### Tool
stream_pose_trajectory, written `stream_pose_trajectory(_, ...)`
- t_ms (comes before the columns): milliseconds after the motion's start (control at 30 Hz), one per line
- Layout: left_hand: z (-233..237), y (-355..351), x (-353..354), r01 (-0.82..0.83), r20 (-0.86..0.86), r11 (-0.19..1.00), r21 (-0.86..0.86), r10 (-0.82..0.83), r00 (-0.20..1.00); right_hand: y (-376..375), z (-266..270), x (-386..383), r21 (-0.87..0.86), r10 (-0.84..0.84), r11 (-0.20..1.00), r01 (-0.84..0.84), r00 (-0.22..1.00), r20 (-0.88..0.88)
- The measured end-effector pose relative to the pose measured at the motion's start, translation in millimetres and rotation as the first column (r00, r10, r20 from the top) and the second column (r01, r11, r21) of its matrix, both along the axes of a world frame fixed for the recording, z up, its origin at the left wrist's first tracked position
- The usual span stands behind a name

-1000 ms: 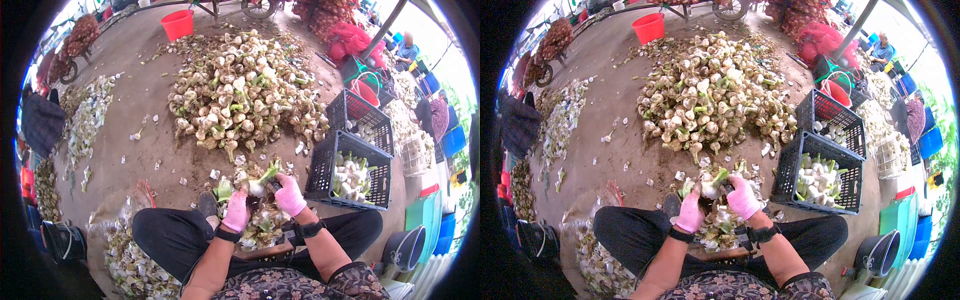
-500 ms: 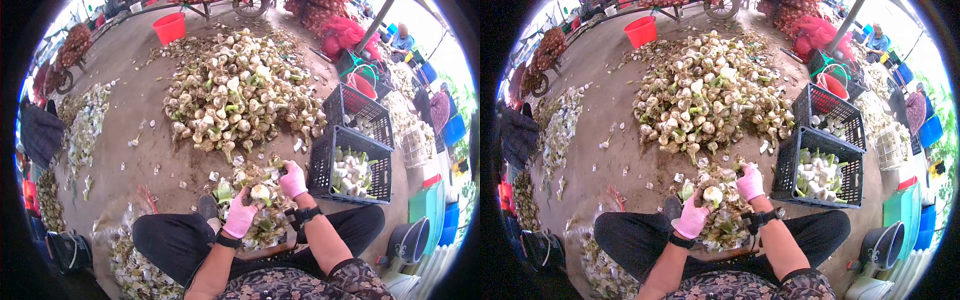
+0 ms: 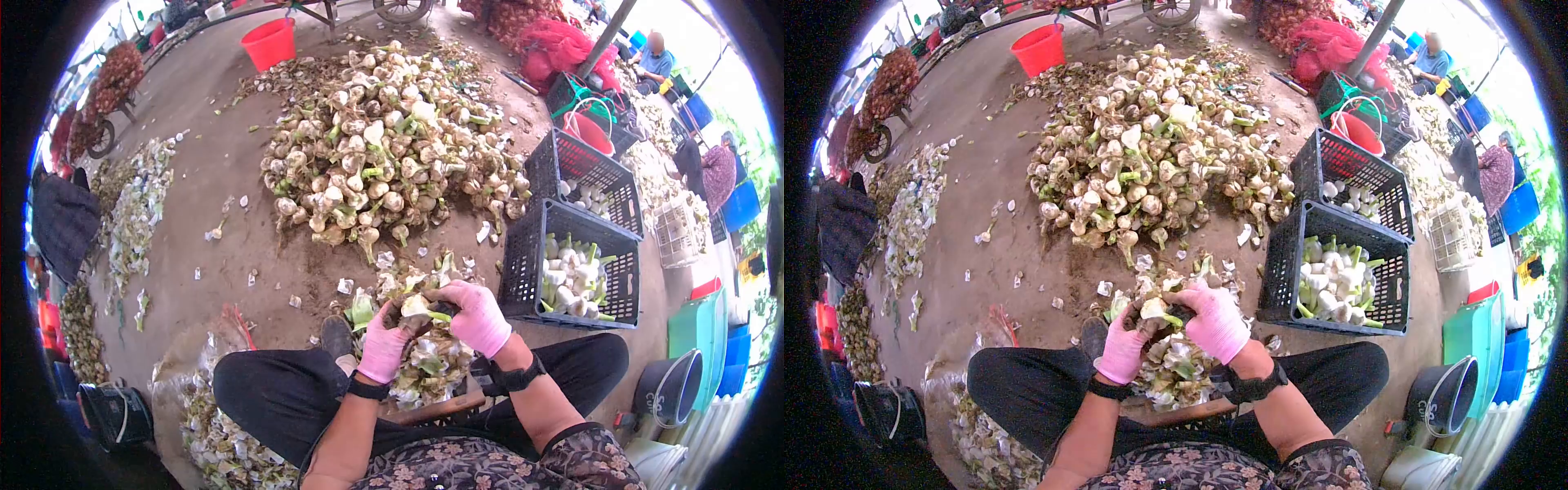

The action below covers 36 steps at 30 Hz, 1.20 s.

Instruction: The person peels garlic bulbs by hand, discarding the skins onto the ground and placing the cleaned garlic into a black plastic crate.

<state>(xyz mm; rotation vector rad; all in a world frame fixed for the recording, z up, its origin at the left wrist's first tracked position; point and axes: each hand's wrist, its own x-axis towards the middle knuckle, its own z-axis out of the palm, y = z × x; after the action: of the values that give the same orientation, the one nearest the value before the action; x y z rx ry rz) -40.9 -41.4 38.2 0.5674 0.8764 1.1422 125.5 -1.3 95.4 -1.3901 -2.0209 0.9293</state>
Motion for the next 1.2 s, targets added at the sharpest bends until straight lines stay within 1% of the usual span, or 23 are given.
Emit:
stream_pose_trajectory(67,-5.9,-1.5,1.4,-0.023,0.064,0.999,-0.026,0.024,0.998,-3.6,-2.5,-2.6,0.112,-0.009,0.994,-0.003,0.994,0.108)
stream_pose_trajectory(100,-8.8,-2.2,1.5,-0.044,0.126,0.998,-0.052,0.05,0.991,-4.5,-3.6,-4.3,0.112,-0.009,0.994,-0.003,0.994,0.108)
stream_pose_trajectory(167,-11.8,-3.8,1.2,-0.056,0.133,0.992,-0.111,0.071,0.989,-5.5,-3.7,-8.4,0.112,0.01,0.993,-0.039,0.969,0.245)
stream_pose_trajectory(200,-12.0,-4.1,0.9,-0.066,0.139,0.983,-0.17,0.091,0.986,-6.4,-3.4,-9.5,0.112,0.01,0.993,-0.039,0.969,0.245)
stream_pose_trajectory(333,-9.5,-2.9,-5.8,-0.024,0.135,0.976,-0.217,0.054,0.989,-4.5,-5.2,-8.4,0.104,-0.006,0.994,-0.021,0.967,0.256)
stream_pose_trajectory(400,-16.6,-2.6,-8.8,0.142,-0.065,0.99,0.005,-0.141,0.988,2.3,-6.3,-3.9,0.022,-0.007,1.0,0.002,0.972,0.233)
stream_pose_trajectory(433,-18.5,-3.0,-8.0,0.142,-0.065,0.99,0.007,-0.142,0.988,3.6,-9.5,-3.3,0.023,-0.008,1.0,0.002,0.972,0.234)
stream_pose_trajectory(500,-14.0,-2.9,-5.8,0.139,0.213,0.962,-0.233,-0.089,0.973,8.0,-23.1,-2.1,0.073,-0.082,0.995,0.068,0.972,0.219)
stream_pose_trajectory(533,-19.1,-3.3,-7.9,0.208,0.267,0.958,-0.2,-0.151,0.952,12.1,-35.8,1.4,0.074,-0.12,0.992,0.105,0.963,0.241)
stream_pose_trajectory(567,-13.9,-3.3,-5.5,0.209,0.268,0.958,-0.197,-0.153,0.951,16.8,-51.5,7.0,0.077,-0.122,0.991,0.106,0.963,0.242)
stream_pose_trajectory(633,-2.6,-3.3,-3.4,0.238,0.087,0.971,0.013,-0.238,0.967,23.8,-87.3,21.0,-0.052,-0.168,0.976,0.214,0.877,0.451)
stream_pose_trajectory(667,-23.4,-4.3,-4.9,0.181,0.297,0.978,-0.106,-0.143,0.944,19.3,-108.0,33.5,-0.017,-0.13,0.988,0.154,0.884,0.45)
stream_pose_trajectory(700,-21.9,-3.2,-6.9,0.168,0.294,0.98,-0.109,-0.13,0.947,14.2,-94.8,32.4,-0.04,-0.081,0.993,0.108,0.9,0.429)
stream_pose_trajectory(767,-17.9,-3.5,-6.9,0.063,0.244,0.973,-0.223,-0.007,0.97,4.8,-71.2,28.4,0.036,-0.086,0.996,0.079,0.946,0.312)
stream_pose_trajectory(800,-22.8,-2.6,-5.1,0.005,0.215,0.987,-0.163,0.031,0.976,4.2,-56.3,25.5,-0.007,-0.053,0.998,0.055,0.988,0.144)
stream_pose_trajectory(833,-26.5,-0.5,-3.4,0.016,0.219,0.987,-0.16,0.02,0.976,3.0,-40.8,21.7,-0.045,-0.029,0.999,0.028,0.999,-0.026)
stream_pose_trajectory(900,-23.6,6.2,1.1,0.037,-0.116,0.999,-0.026,-0.04,0.992,-5.7,-14.8,9.8,-0.213,0.024,0.975,-0.067,0.98,-0.2)
stream_pose_trajectory(967,-19.8,6.1,6.4,0.004,-0.2,0.99,-0.143,-0.033,0.979,-8.2,-32.4,4.9,-0.093,0.141,0.984,-0.153,0.982,-0.123)
stream_pose_trajectory(1033,-37.3,5.3,12.1,-0.033,-0.207,0.995,-0.099,0.011,0.978,-8.3,-42.6,0.7,-0.322,-0.005,0.946,-0.032,0.993,-0.114)
stream_pose_trajectory(1067,-36.4,3.5,11.6,-0.028,-0.209,0.989,-0.144,-0.002,0.978,-5.5,-75.1,6.3,-0.275,-0.066,0.961,-0.008,0.964,-0.258)
stream_pose_trajectory(1100,-41.1,-1.4,11.9,-0.068,-0.15,0.989,-0.133,0.047,0.988,-3.4,-64.1,11.6,-0.392,-0.167,0.919,0.045,0.945,-0.283)
stream_pose_trajectory(1167,-61.1,0.7,7.4,-0.074,-0.179,0.984,-0.163,0.044,0.983,1.9,-68.5,33.8,-0.638,-0.527,0.758,0.137,0.706,-0.474)
stream_pose_trajectory(1200,-64.3,1.8,7.3,-0.085,-0.22,0.982,-0.168,0.047,0.974,7.5,-79.3,50.8,-0.527,-0.55,0.806,0.27,0.67,-0.498)
